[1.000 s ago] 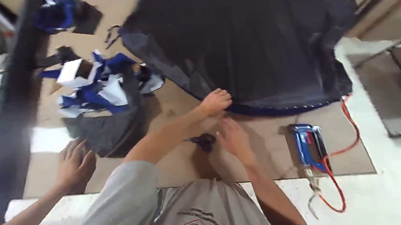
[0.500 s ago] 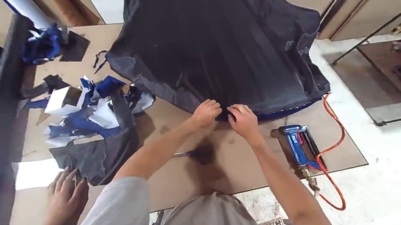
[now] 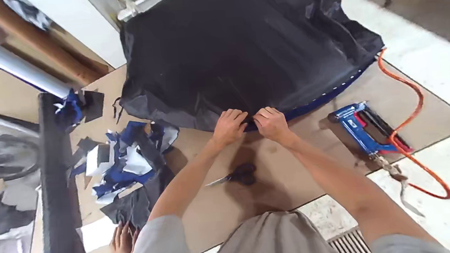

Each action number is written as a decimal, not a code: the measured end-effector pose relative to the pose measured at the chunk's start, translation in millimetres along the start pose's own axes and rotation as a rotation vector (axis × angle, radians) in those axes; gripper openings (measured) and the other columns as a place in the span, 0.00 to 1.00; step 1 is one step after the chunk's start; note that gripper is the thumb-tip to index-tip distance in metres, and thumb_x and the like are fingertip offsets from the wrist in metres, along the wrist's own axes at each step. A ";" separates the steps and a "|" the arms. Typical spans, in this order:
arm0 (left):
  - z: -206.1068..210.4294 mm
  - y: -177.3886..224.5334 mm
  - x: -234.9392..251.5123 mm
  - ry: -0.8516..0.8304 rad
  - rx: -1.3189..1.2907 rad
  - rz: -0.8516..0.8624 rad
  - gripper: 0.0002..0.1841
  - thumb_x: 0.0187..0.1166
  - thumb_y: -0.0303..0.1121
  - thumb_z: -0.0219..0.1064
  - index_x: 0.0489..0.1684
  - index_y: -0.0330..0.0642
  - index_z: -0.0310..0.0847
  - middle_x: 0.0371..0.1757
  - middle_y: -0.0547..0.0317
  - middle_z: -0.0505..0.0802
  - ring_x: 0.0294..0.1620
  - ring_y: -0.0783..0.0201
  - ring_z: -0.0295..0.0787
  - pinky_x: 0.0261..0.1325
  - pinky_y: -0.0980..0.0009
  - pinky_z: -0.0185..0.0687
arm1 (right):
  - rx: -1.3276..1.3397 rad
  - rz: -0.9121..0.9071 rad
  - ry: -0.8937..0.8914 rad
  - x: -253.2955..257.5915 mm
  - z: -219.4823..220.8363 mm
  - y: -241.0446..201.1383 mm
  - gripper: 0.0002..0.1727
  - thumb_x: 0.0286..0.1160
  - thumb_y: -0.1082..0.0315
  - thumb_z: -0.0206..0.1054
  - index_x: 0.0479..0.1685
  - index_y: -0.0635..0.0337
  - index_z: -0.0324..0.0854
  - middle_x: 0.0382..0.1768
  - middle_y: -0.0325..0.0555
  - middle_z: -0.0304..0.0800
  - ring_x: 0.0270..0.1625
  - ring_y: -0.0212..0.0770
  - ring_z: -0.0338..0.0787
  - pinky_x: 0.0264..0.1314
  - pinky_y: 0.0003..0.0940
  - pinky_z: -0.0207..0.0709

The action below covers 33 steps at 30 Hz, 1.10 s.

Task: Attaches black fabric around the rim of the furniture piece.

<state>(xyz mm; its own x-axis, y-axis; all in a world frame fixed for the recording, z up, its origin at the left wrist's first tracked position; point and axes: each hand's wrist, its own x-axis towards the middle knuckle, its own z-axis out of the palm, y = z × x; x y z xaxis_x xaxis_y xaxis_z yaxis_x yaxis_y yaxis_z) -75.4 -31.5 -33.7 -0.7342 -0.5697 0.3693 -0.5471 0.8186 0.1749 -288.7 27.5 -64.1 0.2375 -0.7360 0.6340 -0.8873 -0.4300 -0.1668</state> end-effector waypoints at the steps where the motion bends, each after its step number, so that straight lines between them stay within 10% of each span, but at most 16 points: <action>1: 0.1 -1.4 0.0 0.002 0.011 0.020 0.19 0.84 0.46 0.65 0.64 0.49 0.90 0.61 0.55 0.94 0.67 0.54 0.87 0.72 0.54 0.80 | -0.001 0.000 0.008 0.2 1.1 -0.7 0.13 0.83 0.66 0.61 0.38 0.59 0.91 0.43 0.49 0.94 0.51 0.50 0.93 0.52 0.47 0.86; 16: 18.2 -21.9 -1.2 0.125 -0.075 0.299 0.14 0.80 0.23 0.61 0.51 0.44 0.94 0.43 0.53 0.96 0.51 0.53 0.93 0.61 0.59 0.86 | 0.119 -0.011 -0.068 -2.0 0.2 9.0 0.13 0.86 0.64 0.61 0.47 0.52 0.93 0.51 0.44 0.95 0.61 0.46 0.91 0.64 0.44 0.84; 24: 14.9 -34.9 3.9 0.075 -0.055 0.457 0.13 0.81 0.23 0.60 0.52 0.40 0.91 0.42 0.51 0.96 0.50 0.51 0.94 0.62 0.58 0.87 | 0.102 0.001 -0.051 -4.4 3.5 3.0 0.12 0.84 0.70 0.61 0.44 0.55 0.93 0.39 0.48 0.93 0.50 0.49 0.92 0.57 0.42 0.85; 33: 15.6 -20.3 9.1 0.100 -0.153 0.262 0.12 0.80 0.26 0.62 0.44 0.45 0.95 0.42 0.56 0.97 0.52 0.56 0.92 0.59 0.62 0.85 | 0.046 -0.033 -0.094 -1.1 -17.3 23.8 0.12 0.85 0.64 0.63 0.46 0.52 0.94 0.47 0.45 0.94 0.57 0.47 0.92 0.61 0.43 0.86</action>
<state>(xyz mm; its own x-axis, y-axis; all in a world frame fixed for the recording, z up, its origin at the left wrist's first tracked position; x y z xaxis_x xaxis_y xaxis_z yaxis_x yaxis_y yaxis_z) -77.2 -54.4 -48.2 -0.7945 -0.3344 0.5069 -0.2723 0.9423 0.1948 -317.0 27.2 -55.7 0.3040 -0.7662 0.5661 -0.8599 -0.4765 -0.1831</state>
